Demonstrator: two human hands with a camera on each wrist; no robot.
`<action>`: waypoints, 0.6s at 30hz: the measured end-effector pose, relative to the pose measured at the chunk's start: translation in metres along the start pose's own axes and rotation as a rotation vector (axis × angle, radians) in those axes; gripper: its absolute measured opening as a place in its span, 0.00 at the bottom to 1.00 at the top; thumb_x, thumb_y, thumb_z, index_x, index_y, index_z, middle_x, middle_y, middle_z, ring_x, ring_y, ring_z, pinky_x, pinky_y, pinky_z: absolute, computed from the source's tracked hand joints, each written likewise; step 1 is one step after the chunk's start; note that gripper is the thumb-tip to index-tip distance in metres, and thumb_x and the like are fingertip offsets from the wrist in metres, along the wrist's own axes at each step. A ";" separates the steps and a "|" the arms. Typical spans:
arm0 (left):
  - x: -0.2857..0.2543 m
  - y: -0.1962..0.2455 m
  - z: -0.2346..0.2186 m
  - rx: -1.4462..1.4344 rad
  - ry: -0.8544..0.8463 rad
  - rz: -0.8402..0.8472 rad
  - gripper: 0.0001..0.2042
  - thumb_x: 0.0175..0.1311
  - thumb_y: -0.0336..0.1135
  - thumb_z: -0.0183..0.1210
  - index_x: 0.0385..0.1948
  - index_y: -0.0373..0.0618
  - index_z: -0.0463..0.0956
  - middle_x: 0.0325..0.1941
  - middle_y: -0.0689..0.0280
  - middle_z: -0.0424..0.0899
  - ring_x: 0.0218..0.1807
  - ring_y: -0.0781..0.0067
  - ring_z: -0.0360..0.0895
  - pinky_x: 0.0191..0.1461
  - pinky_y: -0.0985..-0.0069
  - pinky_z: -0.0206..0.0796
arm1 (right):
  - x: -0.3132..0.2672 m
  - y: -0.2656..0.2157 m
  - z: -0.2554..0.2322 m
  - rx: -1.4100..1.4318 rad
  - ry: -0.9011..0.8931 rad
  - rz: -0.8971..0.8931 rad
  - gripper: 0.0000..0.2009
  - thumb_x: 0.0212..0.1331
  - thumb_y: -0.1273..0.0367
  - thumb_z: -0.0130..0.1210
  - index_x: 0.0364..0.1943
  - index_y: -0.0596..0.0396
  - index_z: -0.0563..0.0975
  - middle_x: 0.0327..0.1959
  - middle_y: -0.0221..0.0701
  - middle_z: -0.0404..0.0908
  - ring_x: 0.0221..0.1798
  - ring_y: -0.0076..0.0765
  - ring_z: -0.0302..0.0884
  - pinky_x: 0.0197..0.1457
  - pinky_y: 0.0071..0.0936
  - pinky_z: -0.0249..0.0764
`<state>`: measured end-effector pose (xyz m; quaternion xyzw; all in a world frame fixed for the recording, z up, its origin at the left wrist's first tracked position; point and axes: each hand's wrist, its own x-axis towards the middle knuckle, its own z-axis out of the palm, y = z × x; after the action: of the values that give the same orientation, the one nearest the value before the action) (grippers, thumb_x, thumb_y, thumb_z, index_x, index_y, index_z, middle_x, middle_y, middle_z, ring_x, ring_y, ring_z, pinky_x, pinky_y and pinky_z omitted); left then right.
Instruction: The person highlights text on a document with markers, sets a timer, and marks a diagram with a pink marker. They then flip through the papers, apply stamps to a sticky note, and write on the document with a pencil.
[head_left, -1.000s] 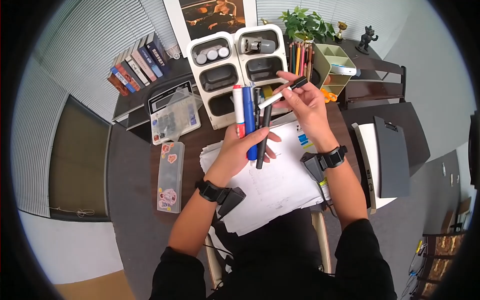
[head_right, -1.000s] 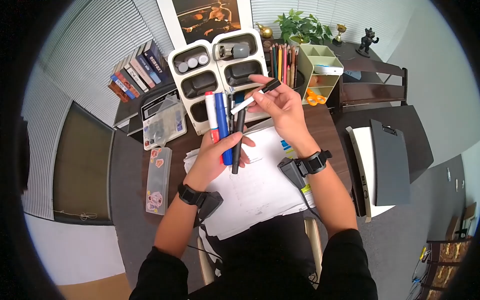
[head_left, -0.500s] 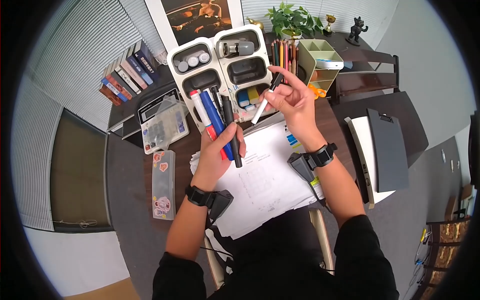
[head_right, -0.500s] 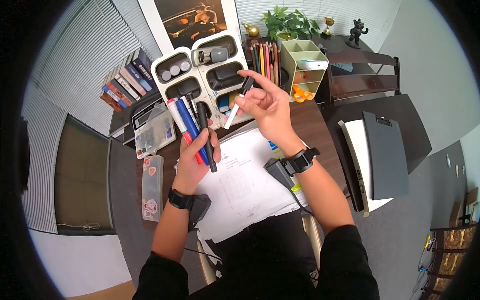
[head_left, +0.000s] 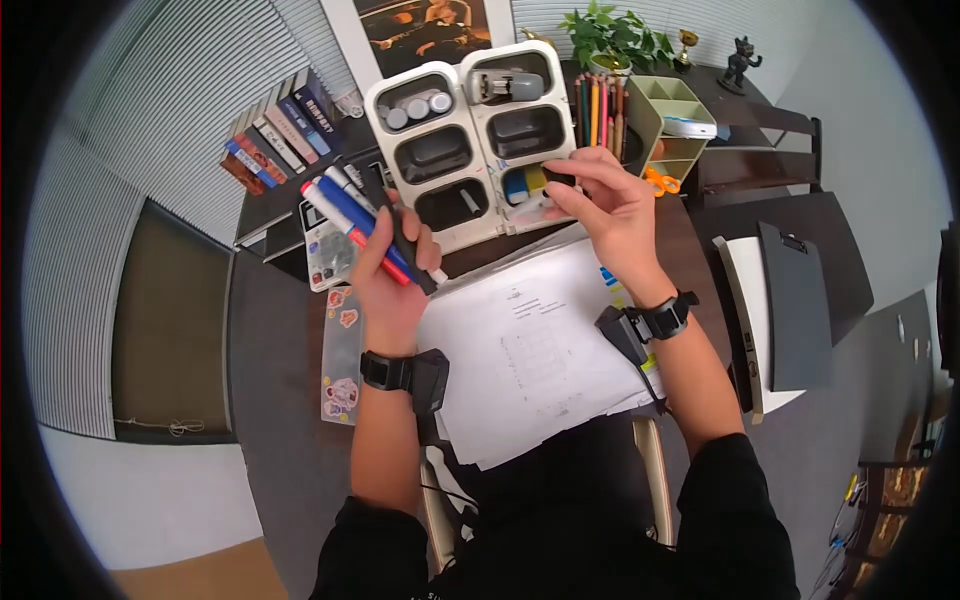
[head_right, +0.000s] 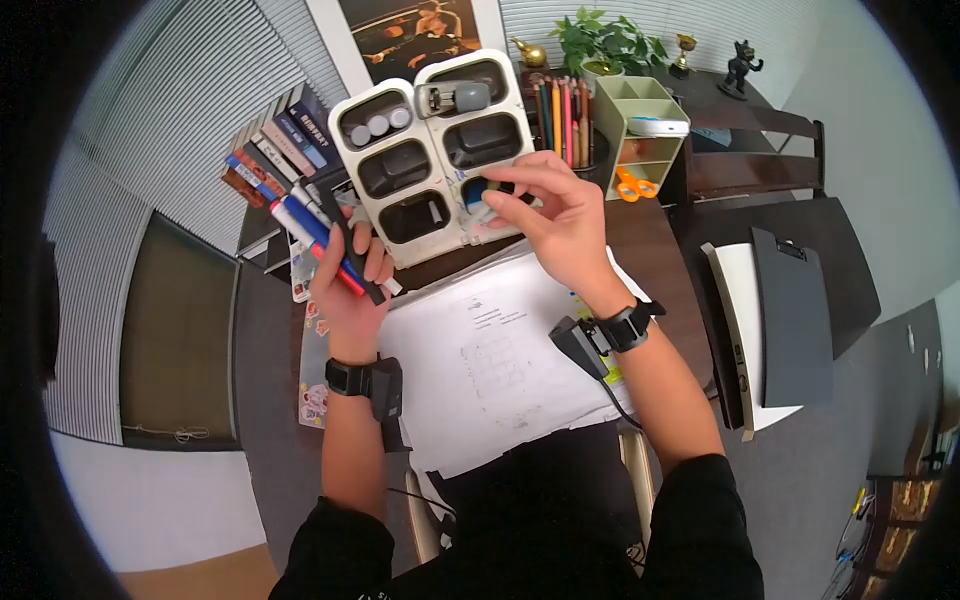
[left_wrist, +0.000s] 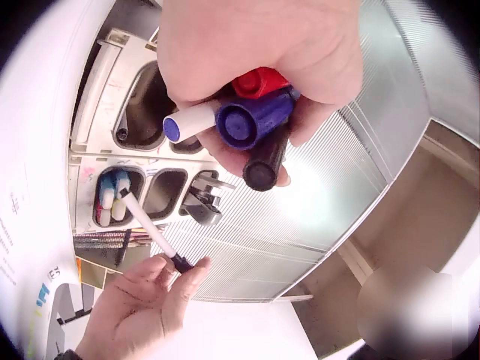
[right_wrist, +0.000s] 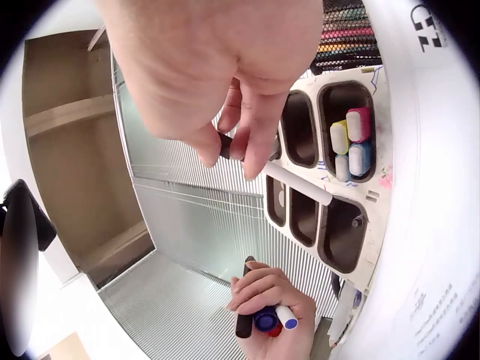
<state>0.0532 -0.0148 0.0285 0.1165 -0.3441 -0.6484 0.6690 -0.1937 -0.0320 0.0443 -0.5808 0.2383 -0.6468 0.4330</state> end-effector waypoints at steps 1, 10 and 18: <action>0.001 0.001 0.001 0.005 0.006 0.009 0.14 0.77 0.38 0.48 0.57 0.43 0.69 0.33 0.66 0.72 0.25 0.76 0.68 0.29 0.76 0.60 | -0.001 0.001 0.000 -0.028 -0.025 -0.035 0.14 0.58 0.82 0.64 0.49 0.62 0.83 0.48 0.31 0.74 0.40 0.20 0.77 0.45 0.22 0.89; 0.001 -0.014 0.008 0.342 0.178 -0.111 0.15 0.69 0.33 0.56 0.54 0.40 0.69 0.44 0.51 0.85 0.26 0.62 0.82 0.30 0.67 0.76 | -0.004 0.001 0.000 0.037 -0.015 0.003 0.11 0.60 0.83 0.62 0.47 0.67 0.81 0.48 0.37 0.79 0.42 0.27 0.84 0.46 0.25 0.88; 0.002 -0.030 0.022 0.451 0.304 -0.095 0.15 0.72 0.32 0.53 0.54 0.37 0.65 0.51 0.42 0.84 0.33 0.52 0.87 0.36 0.66 0.82 | -0.001 0.006 -0.007 0.053 -0.012 0.055 0.10 0.64 0.81 0.58 0.48 0.68 0.80 0.51 0.39 0.82 0.43 0.30 0.86 0.50 0.26 0.85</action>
<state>0.0165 -0.0147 0.0273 0.3745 -0.3697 -0.5612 0.6388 -0.1990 -0.0353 0.0374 -0.5661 0.2344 -0.6375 0.4671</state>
